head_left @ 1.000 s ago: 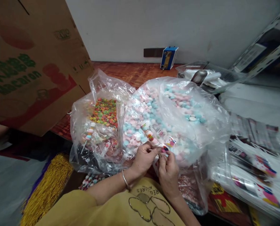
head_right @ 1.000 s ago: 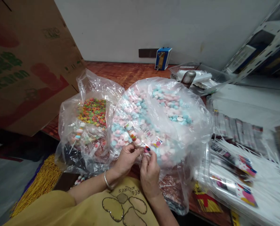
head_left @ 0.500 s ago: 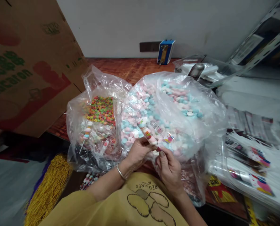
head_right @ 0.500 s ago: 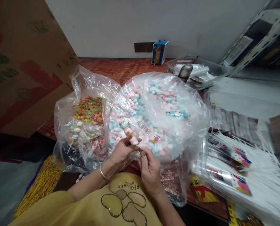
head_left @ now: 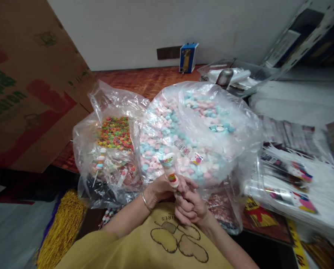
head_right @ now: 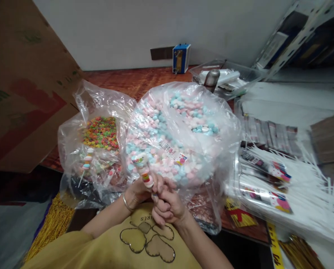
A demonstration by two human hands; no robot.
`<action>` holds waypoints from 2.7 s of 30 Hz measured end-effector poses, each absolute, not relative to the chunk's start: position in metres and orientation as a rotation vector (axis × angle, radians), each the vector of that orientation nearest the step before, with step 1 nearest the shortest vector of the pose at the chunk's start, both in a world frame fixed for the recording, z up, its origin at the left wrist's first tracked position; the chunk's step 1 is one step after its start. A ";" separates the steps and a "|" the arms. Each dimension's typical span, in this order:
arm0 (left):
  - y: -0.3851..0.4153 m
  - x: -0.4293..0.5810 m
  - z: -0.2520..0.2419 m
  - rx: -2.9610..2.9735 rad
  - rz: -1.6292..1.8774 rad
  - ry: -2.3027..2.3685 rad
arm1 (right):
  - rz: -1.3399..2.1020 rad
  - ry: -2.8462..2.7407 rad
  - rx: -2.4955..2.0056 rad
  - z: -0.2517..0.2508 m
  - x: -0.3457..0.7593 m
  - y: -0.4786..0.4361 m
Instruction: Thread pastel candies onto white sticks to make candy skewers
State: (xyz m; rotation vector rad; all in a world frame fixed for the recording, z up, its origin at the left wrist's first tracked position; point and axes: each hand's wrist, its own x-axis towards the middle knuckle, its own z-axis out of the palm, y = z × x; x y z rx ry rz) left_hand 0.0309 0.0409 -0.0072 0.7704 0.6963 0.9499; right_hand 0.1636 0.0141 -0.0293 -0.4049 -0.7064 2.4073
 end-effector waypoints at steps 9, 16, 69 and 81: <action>0.027 -0.043 0.022 1.337 1.261 1.469 | 1.796 -1.227 -1.176 0.013 0.231 0.012; 0.010 -0.040 0.014 1.663 1.113 1.633 | 0.786 -1.664 -1.739 -0.009 0.297 -0.020; 0.025 0.064 0.007 0.285 1.088 0.805 | 0.460 -1.528 -1.179 -0.009 0.183 0.008; 0.039 0.013 0.012 1.528 0.992 0.815 | 1.320 -1.553 -0.974 0.019 0.208 0.009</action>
